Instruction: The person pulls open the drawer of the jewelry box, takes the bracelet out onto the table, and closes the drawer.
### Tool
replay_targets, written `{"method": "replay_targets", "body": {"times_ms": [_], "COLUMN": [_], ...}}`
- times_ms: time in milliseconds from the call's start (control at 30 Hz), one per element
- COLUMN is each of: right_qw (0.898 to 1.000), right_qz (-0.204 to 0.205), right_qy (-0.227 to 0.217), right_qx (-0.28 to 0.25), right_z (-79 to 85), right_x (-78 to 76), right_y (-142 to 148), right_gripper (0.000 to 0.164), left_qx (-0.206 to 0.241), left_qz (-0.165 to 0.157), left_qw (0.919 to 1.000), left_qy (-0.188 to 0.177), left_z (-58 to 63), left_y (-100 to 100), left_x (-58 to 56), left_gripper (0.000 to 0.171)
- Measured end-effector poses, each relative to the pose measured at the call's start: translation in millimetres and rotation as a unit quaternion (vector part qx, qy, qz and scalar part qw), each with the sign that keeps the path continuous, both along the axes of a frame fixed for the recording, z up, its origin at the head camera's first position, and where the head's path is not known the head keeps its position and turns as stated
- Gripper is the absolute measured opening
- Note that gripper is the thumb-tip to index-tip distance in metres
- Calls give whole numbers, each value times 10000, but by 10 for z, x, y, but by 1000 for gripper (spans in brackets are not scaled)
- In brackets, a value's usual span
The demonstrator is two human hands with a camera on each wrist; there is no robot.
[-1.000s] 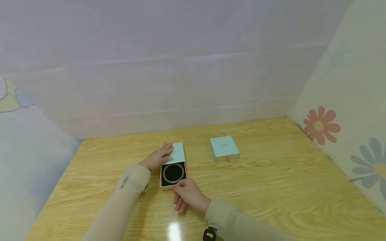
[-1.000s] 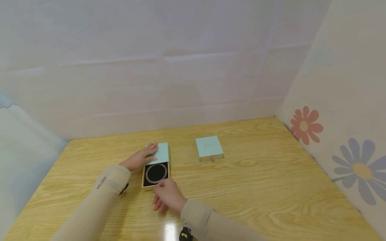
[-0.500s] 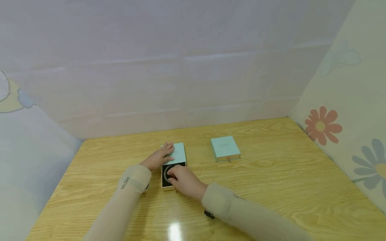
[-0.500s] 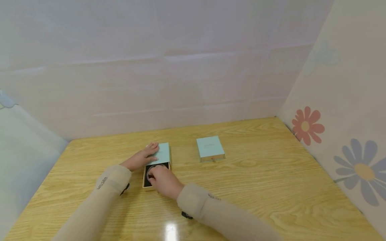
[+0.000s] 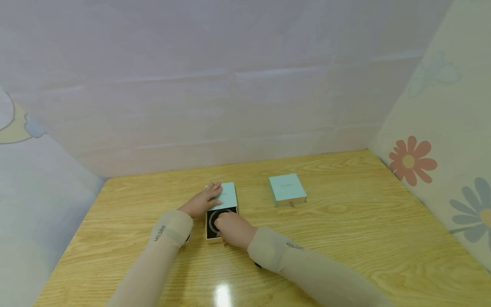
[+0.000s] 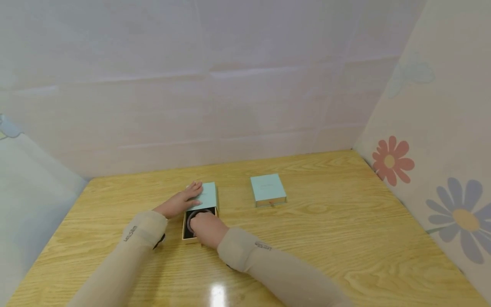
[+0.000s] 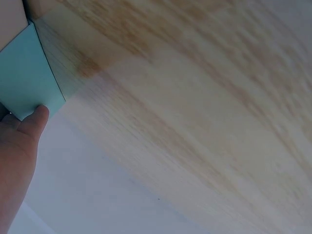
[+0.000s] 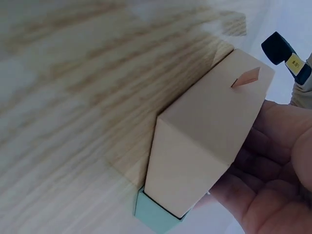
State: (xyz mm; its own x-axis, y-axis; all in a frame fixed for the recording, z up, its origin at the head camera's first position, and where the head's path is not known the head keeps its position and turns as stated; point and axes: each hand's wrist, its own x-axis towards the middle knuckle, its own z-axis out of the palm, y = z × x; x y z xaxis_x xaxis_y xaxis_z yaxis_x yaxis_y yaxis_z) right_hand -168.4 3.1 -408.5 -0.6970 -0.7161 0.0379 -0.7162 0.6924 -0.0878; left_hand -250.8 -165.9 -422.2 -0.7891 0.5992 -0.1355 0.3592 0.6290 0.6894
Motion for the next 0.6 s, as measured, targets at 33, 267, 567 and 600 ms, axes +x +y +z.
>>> {"method": "replay_targets", "body": {"times_ms": [33,267,567,600], "right_qw": [10000,9986,9962,9961], "right_qz": [0,-27,80,89], "right_qy": [31,296,719,753], "right_qx": [39,432,480,459], "right_z": [-5,-31,-18,-11], "right_x": [-6,-13,29,32], "right_y": [-8,-80,-66,-61], "right_gripper": [6,6,6,7], "left_qx": [5,-111,-110,-102], "left_qz": [-15,-26,-83,-78], "left_qw": [10000,9999,9997,9997], "left_qy": [1,61,184,187], "left_z": [1,2,-22,-22], "left_y": [-1,0,-4,-2], "left_x": [-2,-2,-15,-16], "left_gripper": [62,62,61,61]}}
